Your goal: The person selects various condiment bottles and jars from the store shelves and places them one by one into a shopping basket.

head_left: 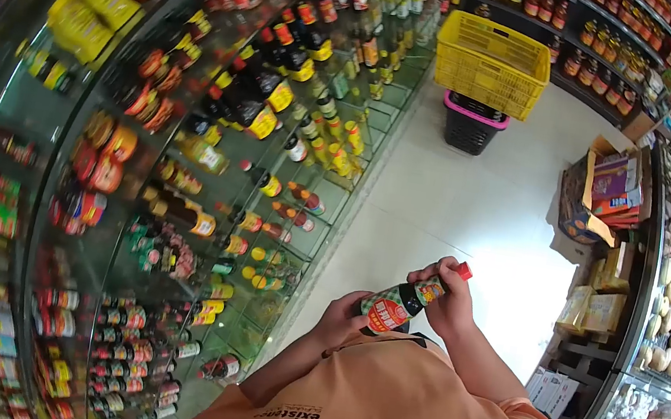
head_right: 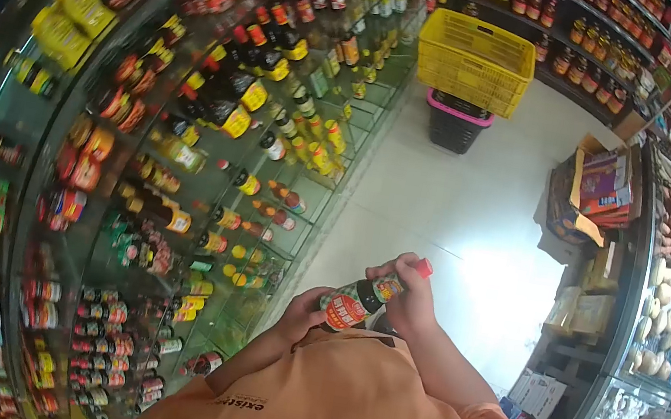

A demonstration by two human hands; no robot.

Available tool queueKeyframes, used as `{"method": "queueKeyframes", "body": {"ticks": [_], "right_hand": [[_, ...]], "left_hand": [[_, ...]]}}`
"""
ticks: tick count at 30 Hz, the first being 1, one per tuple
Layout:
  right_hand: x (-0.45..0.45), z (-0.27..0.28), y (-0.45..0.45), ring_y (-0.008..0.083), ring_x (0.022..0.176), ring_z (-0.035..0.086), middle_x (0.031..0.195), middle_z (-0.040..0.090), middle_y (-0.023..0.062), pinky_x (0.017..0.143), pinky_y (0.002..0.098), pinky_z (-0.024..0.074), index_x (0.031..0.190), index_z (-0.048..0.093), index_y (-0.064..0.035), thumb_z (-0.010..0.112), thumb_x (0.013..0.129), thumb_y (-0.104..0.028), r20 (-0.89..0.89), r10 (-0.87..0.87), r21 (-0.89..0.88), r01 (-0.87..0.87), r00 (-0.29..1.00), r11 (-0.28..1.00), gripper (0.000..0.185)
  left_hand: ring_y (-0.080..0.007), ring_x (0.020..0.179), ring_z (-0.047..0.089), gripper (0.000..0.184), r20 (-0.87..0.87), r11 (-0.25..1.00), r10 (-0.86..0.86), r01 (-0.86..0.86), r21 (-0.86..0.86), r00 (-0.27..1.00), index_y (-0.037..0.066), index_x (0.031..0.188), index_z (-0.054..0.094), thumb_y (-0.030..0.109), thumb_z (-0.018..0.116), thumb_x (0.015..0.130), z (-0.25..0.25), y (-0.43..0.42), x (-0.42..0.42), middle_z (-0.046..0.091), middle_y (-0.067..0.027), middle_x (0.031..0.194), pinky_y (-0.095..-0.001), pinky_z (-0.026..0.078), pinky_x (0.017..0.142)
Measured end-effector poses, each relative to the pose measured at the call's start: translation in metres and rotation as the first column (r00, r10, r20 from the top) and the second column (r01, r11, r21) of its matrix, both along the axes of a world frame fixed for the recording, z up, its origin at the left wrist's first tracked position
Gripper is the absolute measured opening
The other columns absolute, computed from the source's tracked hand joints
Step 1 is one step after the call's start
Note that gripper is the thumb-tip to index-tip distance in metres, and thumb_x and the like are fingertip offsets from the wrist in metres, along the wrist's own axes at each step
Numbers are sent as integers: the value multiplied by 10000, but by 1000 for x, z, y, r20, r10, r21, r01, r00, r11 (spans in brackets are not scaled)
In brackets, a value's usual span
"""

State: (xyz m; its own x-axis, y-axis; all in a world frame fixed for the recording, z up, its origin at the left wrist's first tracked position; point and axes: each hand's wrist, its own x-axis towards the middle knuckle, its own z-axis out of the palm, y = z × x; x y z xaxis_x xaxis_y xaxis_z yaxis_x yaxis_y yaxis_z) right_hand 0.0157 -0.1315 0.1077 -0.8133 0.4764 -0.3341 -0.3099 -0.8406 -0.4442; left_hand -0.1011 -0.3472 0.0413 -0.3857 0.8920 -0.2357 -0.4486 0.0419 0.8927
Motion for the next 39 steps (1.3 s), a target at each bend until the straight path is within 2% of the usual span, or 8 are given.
{"method": "queueKeyframes", "body": {"ticks": [4,12,18,21,24,30,32,39], "right_hand": [[-8,-25,47,313,1096,571,1022,638,110,936,471,438,1004,529,-126,679,880,-246,36,-25,104,21,999,994,229],[-86,-29,157,308,1095,574,1101,625,127,977,477,420,1129,527,-108,707,860,-299,38,-33,157,27,999,987,375],[-137,3,249,254,961,614,1096,622,114,829,417,530,1120,552,-79,639,896,-260,247,-125,343,34,961,939,301],[-150,3,291,204,918,631,1040,636,115,767,362,545,1143,551,-48,615,912,-208,300,-140,475,-21,944,880,288],[-160,10,328,196,897,639,981,648,107,771,365,546,1148,555,-33,594,925,-165,387,-184,544,-63,904,836,262],[-154,-19,431,204,787,653,974,658,123,719,336,554,1132,554,8,615,927,-136,352,-98,530,-112,931,840,257],[-149,-24,473,214,815,666,943,665,117,718,330,557,1124,557,14,622,924,-109,346,-61,498,-128,936,858,243],[-155,-26,630,178,851,669,958,657,103,725,303,565,1094,560,11,651,905,-49,354,110,522,-293,929,801,218]], "left_hand": [[-169,1131,562,529,66,999,-45,46,-13,997,-81,1294,494,171,668,863,-12,53,-38,600,-111,1224,-326,437,998],[-161,1049,600,469,-39,991,-129,128,-41,991,-73,1239,542,183,571,846,-37,179,-151,645,-107,1135,-304,467,947],[-155,978,618,484,124,988,-155,151,43,980,-69,1179,559,298,493,871,-30,271,-229,667,-115,1066,-291,484,887],[-148,953,619,487,-101,963,-264,268,25,959,-60,1144,583,336,457,890,-17,322,-270,677,-105,1023,-279,483,861],[-140,916,612,491,-79,938,-347,345,-41,934,-55,1128,595,352,443,898,-19,367,-294,674,-89,993,-276,483,834],[-107,844,600,507,-26,927,-374,373,-40,927,-31,1118,607,404,424,931,-30,471,-301,665,-58,954,-244,477,739],[-112,838,607,508,117,950,-290,301,-88,950,-23,1118,614,411,423,937,-34,508,-299,667,-55,958,-256,483,731],[-194,1074,616,589,203,928,-260,302,-219,944,-12,1231,567,481,364,982,-22,639,-298,655,-92,1174,-350,453,984]]}}
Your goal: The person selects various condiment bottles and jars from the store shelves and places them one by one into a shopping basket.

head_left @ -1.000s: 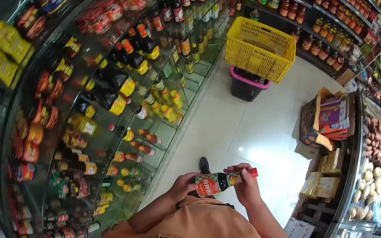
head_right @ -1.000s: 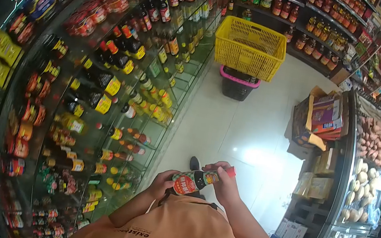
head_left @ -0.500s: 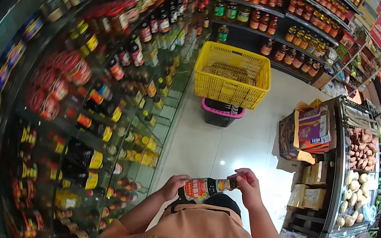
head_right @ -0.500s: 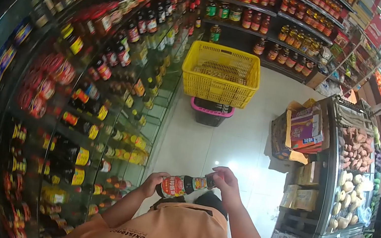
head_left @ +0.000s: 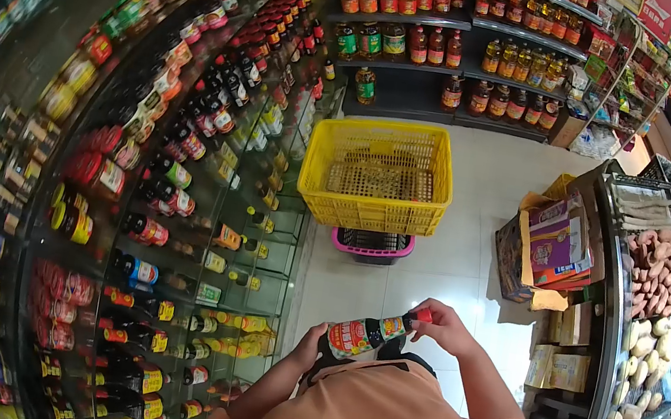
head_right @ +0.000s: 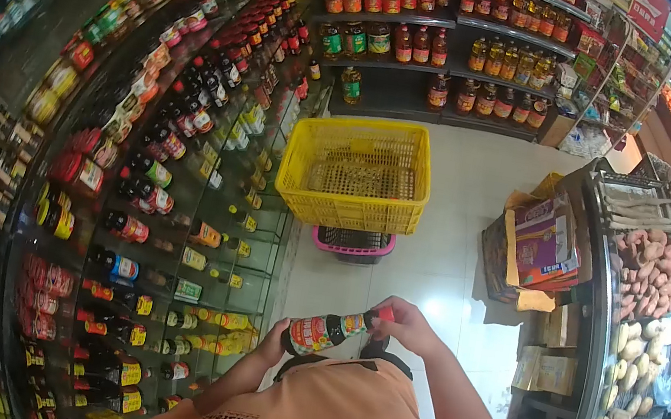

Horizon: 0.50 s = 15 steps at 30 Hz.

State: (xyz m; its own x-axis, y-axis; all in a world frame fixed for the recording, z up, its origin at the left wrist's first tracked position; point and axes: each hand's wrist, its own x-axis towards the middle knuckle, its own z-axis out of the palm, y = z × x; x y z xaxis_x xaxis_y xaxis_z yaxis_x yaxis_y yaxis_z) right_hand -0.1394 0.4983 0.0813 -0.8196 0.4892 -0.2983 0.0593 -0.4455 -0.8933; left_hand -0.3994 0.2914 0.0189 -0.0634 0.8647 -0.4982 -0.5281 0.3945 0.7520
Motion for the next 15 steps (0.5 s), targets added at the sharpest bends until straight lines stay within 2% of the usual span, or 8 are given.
{"method": "queueKeyframes", "body": {"ticks": [2,3,5,6,8,11,12,15], "right_hand": [[-7,5,36,175,854,665,962,653,100,732,307,567,1096,560,13,655,899,-40,-28,9,9,-8,1000,1000,224],[-12,9,52,172,857,661,966,649,97,740,310,568,1097,561,14,659,894,-30,-57,15,27,-13,998,1000,230],[-20,13,77,170,859,653,968,645,95,760,326,568,1095,565,17,656,885,-2,-40,7,29,-6,999,1000,230],[-25,8,88,175,855,652,964,645,98,766,332,567,1085,569,22,655,878,3,-68,-53,42,56,996,998,225],[-38,2,112,180,852,651,961,644,101,771,338,566,1075,574,26,655,871,8,-96,-107,48,112,990,993,221],[-56,-5,148,184,845,649,945,646,103,777,347,564,1026,585,29,654,869,-24,-57,-252,61,255,966,965,179],[-65,-6,162,184,834,648,935,646,104,773,342,564,1004,586,27,653,873,-51,-34,-353,52,354,935,934,166],[-95,-11,205,178,793,642,907,644,104,761,324,564,956,586,17,636,873,-78,36,-542,110,535,840,837,136]], "left_hand": [[-196,1095,611,567,107,990,142,-140,-27,984,7,1227,564,471,326,1005,17,34,10,655,-87,1164,-353,448,989],[-188,1003,630,568,167,980,195,-184,-82,966,30,1225,552,493,303,1010,28,50,15,656,-100,1128,-352,478,897],[-183,840,620,573,33,988,128,-125,-89,991,51,1230,537,526,306,1009,-9,70,1,662,-106,1055,-340,480,779],[-183,840,620,573,37,987,138,-134,-91,990,51,1230,537,526,306,1009,-16,81,-1,662,-106,1055,-340,480,779],[-172,708,565,595,169,987,140,-151,51,976,59,1273,511,551,309,1007,-23,102,-8,665,-104,990,-324,455,699],[-151,672,557,539,195,953,283,-299,54,939,59,1270,529,501,364,1010,-27,132,-29,675,-116,924,-286,457,677],[-143,646,544,507,216,957,273,-288,41,937,53,1263,539,468,386,1015,-41,136,-47,660,-103,875,-280,454,681],[-111,625,524,379,-148,903,339,-366,-226,929,75,1191,591,379,475,996,-99,141,-100,628,-74,813,-254,447,627]]}}
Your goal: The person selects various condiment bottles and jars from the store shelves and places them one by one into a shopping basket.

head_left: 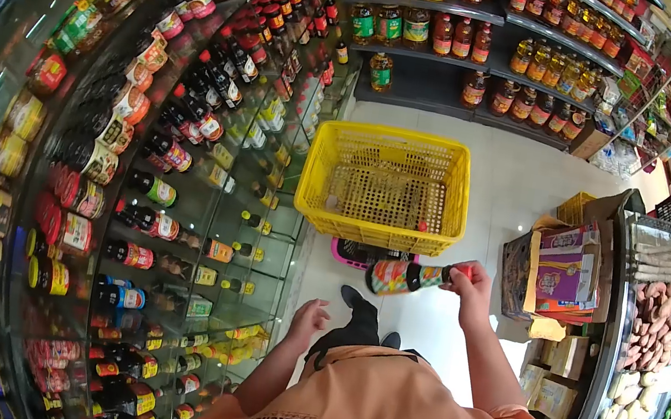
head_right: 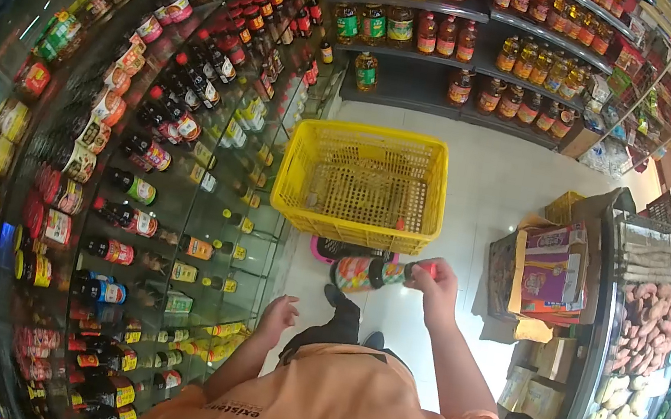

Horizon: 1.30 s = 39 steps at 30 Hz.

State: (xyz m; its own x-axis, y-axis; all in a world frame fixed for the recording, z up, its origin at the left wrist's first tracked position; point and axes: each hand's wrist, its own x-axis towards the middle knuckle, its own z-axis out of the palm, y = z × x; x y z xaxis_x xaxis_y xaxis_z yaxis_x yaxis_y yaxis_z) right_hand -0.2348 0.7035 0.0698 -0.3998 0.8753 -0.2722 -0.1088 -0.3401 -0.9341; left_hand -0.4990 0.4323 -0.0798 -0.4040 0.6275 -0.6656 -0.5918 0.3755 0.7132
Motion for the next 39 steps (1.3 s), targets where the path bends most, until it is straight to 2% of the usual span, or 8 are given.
{"method": "queueKeyframes", "body": {"ticks": [8,13,16,22,32,33,34,39], "right_hand": [[-117,-30,112,123,796,646,822,673,94,689,298,502,925,586,25,707,846,-124,480,-91,413,-133,872,901,207],[-180,-103,175,327,756,654,804,667,171,710,388,516,917,611,-29,762,748,-286,782,-60,361,-371,621,856,343],[-210,-147,196,336,784,665,824,680,163,721,421,522,926,621,-36,764,739,-330,880,46,220,-491,473,843,377],[-238,-249,221,358,848,675,888,694,170,759,449,530,934,625,-78,701,781,-412,946,214,-1,-657,244,754,375],[-235,-290,223,366,945,672,985,690,196,798,481,531,1057,616,-82,594,840,-343,961,252,-216,-876,-113,431,340],[-235,-292,224,377,973,666,999,688,211,813,489,530,1066,618,-69,591,845,-344,948,287,-253,-871,-137,420,354],[-236,-284,223,377,973,666,999,688,211,813,489,530,1066,618,-69,591,845,-344,948,282,-250,-889,-144,385,354],[-236,-263,211,416,1054,632,1121,653,265,871,511,509,1157,624,-37,585,865,-434,854,486,-271,-956,-184,115,494]], "left_hand": [[-153,506,491,232,96,778,184,-85,-622,978,109,970,605,335,593,921,-192,-138,-83,644,-86,769,-279,412,455],[-168,526,541,263,-81,849,-128,67,-525,988,101,1022,612,345,601,926,-183,-164,-91,649,-93,771,-298,428,452],[-196,600,616,350,350,925,347,-256,-280,870,46,1125,584,327,613,918,-226,-194,-100,677,-122,838,-314,480,482],[-167,665,637,366,-229,796,430,-486,-360,873,58,1159,578,345,588,932,-98,-99,-67,685,-92,908,-291,489,601],[-213,678,679,341,-160,451,759,-687,-569,631,2,1173,563,268,572,960,-126,-141,192,700,-146,915,-301,530,543],[-242,760,686,373,-305,712,271,-403,-575,913,-3,1191,558,284,585,955,-138,-154,233,701,-163,951,-338,548,613],[-271,841,692,405,-515,747,-248,-176,-641,820,-8,1210,552,300,597,950,-149,-167,272,703,-181,987,-375,566,683],[-258,855,683,393,-411,806,183,-375,-458,893,19,1214,556,289,626,937,-154,-119,367,696,-161,1009,-387,564,706]]}}
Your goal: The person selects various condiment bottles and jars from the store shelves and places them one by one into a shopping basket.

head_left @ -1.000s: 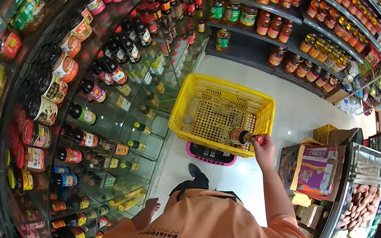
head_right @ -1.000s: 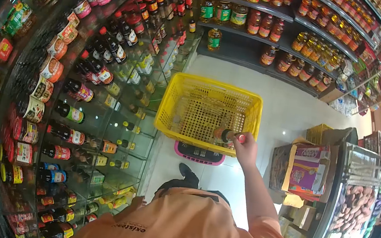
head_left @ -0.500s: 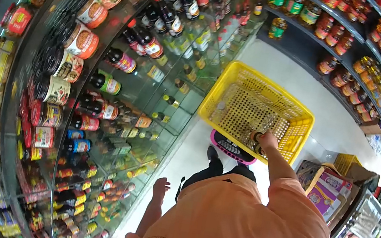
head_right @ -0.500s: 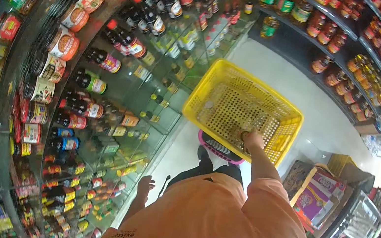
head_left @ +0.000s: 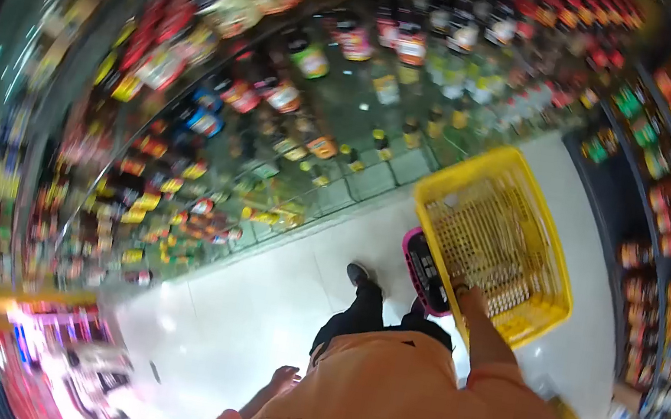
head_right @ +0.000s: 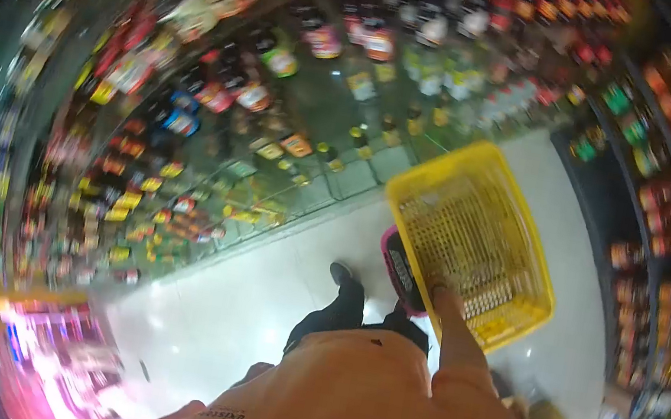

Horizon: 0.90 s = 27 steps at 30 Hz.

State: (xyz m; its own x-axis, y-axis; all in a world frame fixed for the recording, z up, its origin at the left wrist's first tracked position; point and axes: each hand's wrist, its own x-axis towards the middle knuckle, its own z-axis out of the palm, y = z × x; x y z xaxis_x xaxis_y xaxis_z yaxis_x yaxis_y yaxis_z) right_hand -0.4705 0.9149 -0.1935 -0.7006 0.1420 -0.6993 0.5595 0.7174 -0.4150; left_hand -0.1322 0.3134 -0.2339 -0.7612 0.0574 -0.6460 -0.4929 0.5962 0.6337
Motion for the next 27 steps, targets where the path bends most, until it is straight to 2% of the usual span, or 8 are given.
{"method": "queueKeyframes", "body": {"ticks": [5,9,13,15,16,19,22,27], "right_hand": [[-15,5,-24,404,959,657,1053,672,253,765,488,529,1106,631,21,631,868,-485,160,-67,85,54,985,995,560],[-15,-141,32,280,643,627,775,639,210,601,414,523,989,601,-8,687,886,-399,352,-121,-3,130,928,992,413],[-52,-98,10,217,633,591,967,642,123,577,358,531,1219,566,-35,513,1006,-228,422,45,215,-148,906,965,293],[-65,-77,-4,220,733,568,1006,627,105,704,410,507,1481,353,-46,543,971,-465,626,656,469,-876,420,114,687],[-70,-53,-22,220,733,568,1006,627,105,704,410,507,1481,353,-46,543,971,-465,625,666,483,-872,408,81,687],[-75,-15,-76,237,725,593,954,612,114,682,393,514,1330,426,-42,541,967,-381,41,491,809,-318,870,495,510],[-85,-21,-150,254,716,619,903,596,123,661,377,520,1180,498,-38,540,963,-297,-705,205,357,90,679,930,340],[-22,30,-370,270,658,633,836,607,119,575,415,544,1075,558,-65,569,907,-261,-140,128,-424,-177,982,888,258]], "left_hand": [[-210,790,671,329,328,691,685,-723,-10,650,5,1144,585,261,618,939,65,71,-31,686,-141,949,-332,549,662],[-207,811,671,314,238,559,775,-811,174,585,-30,1143,595,217,580,950,87,68,-48,683,-132,953,-334,558,699],[-217,808,678,331,198,566,786,-810,150,586,-32,1172,600,215,555,956,82,43,-23,687,-154,963,-328,560,725],[-210,779,673,330,170,479,841,-853,206,514,-26,1156,614,230,552,956,76,27,10,689,-152,955,-326,554,706],[-203,771,669,323,198,410,874,-892,189,443,-22,1148,620,228,558,953,68,17,31,691,-147,947,-321,549,689],[-202,730,648,334,282,223,927,-968,112,246,17,1176,608,250,559,942,38,-4,109,699,-129,943,-312,508,620],[-187,670,649,314,400,93,914,-994,-49,66,17,1127,629,255,591,925,-3,-22,195,701,-113,871,-302,499,559],[-166,608,645,304,481,38,876,-989,-145,-37,22,1083,649,272,608,913,-14,-46,270,698,-76,783,-287,483,510]]}}
